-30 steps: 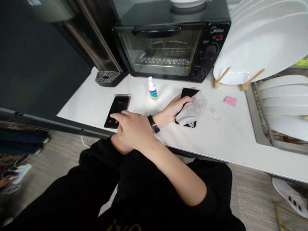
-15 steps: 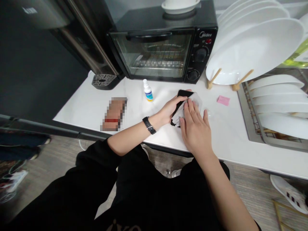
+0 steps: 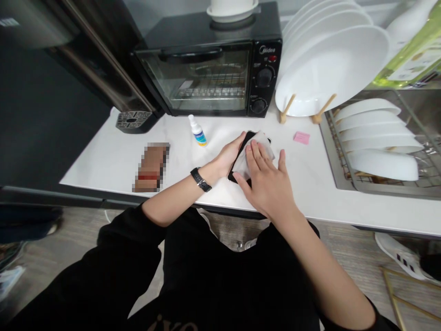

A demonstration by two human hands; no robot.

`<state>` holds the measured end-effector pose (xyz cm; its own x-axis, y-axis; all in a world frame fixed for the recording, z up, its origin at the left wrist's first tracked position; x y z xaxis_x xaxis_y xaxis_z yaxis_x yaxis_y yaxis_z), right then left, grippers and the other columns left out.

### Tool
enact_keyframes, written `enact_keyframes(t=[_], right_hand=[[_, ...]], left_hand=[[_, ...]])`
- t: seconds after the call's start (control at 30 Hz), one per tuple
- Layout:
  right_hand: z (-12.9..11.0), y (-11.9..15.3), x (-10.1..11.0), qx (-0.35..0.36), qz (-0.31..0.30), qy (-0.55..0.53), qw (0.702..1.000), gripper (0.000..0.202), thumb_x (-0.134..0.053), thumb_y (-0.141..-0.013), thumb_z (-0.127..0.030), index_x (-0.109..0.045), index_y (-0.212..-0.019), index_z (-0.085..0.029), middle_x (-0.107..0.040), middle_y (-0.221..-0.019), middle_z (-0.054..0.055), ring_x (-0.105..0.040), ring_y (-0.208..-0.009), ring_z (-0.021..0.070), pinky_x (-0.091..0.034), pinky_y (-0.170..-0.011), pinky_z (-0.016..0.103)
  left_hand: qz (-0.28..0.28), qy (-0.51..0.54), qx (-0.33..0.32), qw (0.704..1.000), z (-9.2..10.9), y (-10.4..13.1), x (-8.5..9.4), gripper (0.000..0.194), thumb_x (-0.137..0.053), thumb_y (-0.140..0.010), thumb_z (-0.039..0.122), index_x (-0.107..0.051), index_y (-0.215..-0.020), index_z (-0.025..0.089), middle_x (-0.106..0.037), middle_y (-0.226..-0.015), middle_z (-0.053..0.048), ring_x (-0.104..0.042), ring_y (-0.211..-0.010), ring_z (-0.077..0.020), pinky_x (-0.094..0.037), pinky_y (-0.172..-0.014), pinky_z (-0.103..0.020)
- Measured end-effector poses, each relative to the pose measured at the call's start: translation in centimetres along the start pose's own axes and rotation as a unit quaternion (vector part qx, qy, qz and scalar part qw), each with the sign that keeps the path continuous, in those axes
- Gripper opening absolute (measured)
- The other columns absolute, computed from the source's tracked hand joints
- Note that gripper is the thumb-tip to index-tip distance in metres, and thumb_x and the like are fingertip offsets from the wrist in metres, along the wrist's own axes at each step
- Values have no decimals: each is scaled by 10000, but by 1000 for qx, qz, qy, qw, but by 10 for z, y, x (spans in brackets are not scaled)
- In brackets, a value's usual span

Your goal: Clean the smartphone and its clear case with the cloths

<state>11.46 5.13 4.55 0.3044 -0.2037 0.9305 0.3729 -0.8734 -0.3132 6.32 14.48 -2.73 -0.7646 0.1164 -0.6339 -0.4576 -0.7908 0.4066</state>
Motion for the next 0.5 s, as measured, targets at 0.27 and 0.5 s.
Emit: enact_keyframes(t=[0.27,0.5], right_hand=[[-25,28,-6,74,-4,0,997,1026,-333,-1110,-785,-119,-1818,-74,-358,-1818,258,-419,-1686,415,-139,-1389,763],[-1,-7,-11,26,21,-13,999,1128,-306,-1065,-864,-186,-1793,-11,-304,-1828,299,-344,-1718,438,-107,-1391,760]], left_hand=[[-60,-11,-36,997,7,4,-10,548,-395,-1159,556,-713,-1488,255,-851,-1278,-108,-796,-1262,-328,-559,-1207,-528],[58,-37,-51,996,7,6,12,512,-568,-1111,536,-743,-1458,203,-864,-1241,-101,-752,-1354,-320,-524,-1254,-462]])
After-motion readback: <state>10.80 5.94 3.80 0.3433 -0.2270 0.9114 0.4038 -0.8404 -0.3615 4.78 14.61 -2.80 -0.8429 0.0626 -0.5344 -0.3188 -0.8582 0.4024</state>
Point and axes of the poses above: each hand's wrist, its own y-axis away from the middle knuckle, its own x-axis out of the back of the hand, z = x × y, the point moved 10 cm from there along -y, towards the middle knuckle
